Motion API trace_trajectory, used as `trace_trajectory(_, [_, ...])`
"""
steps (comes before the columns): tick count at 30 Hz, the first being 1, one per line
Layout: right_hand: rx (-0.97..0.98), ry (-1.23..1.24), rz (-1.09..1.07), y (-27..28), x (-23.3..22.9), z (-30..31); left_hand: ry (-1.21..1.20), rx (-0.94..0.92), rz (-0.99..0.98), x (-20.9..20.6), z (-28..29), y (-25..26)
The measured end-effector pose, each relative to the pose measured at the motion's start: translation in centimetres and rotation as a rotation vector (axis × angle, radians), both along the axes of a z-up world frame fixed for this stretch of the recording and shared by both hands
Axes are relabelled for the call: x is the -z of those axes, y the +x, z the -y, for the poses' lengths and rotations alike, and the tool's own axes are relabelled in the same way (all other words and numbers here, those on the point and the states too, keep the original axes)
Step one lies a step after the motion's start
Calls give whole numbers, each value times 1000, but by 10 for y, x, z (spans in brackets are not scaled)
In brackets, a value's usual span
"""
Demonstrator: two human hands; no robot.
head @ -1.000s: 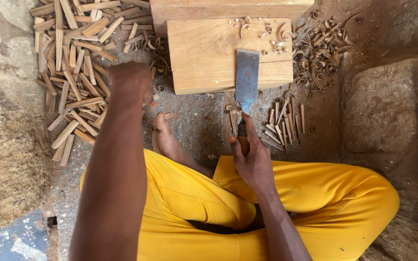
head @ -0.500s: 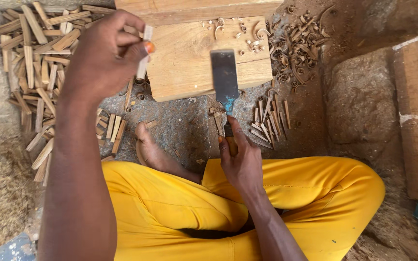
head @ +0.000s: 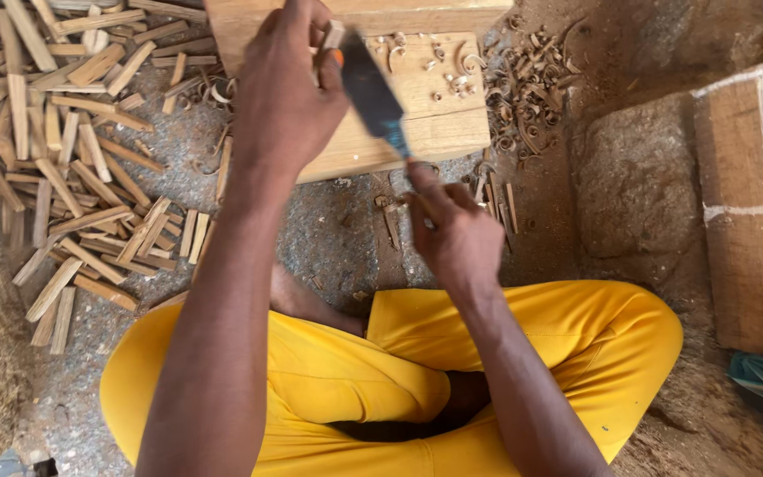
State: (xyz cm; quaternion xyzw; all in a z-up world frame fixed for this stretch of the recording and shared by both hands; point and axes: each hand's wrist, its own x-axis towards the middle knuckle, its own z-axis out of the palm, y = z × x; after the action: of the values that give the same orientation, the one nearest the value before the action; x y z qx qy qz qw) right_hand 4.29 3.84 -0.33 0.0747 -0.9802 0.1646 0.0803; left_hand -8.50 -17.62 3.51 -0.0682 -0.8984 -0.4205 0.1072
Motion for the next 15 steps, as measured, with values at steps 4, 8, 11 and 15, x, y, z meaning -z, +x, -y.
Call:
trace_trajectory(4, [125,138,-112,1,11,-34,18,-47,-43,11,-1,1])
trace_trajectory(8, [405,194,-82,-1,15,-73,204,-50,91,17,-1,-2])
trace_trajectory(11, [528,-50,15,4,8,-89,264,-25,-10,21,1,-5])
trace_trajectory(15, [481,-324,39,17,4,-84,275,-4,-129,27,-1,-8])
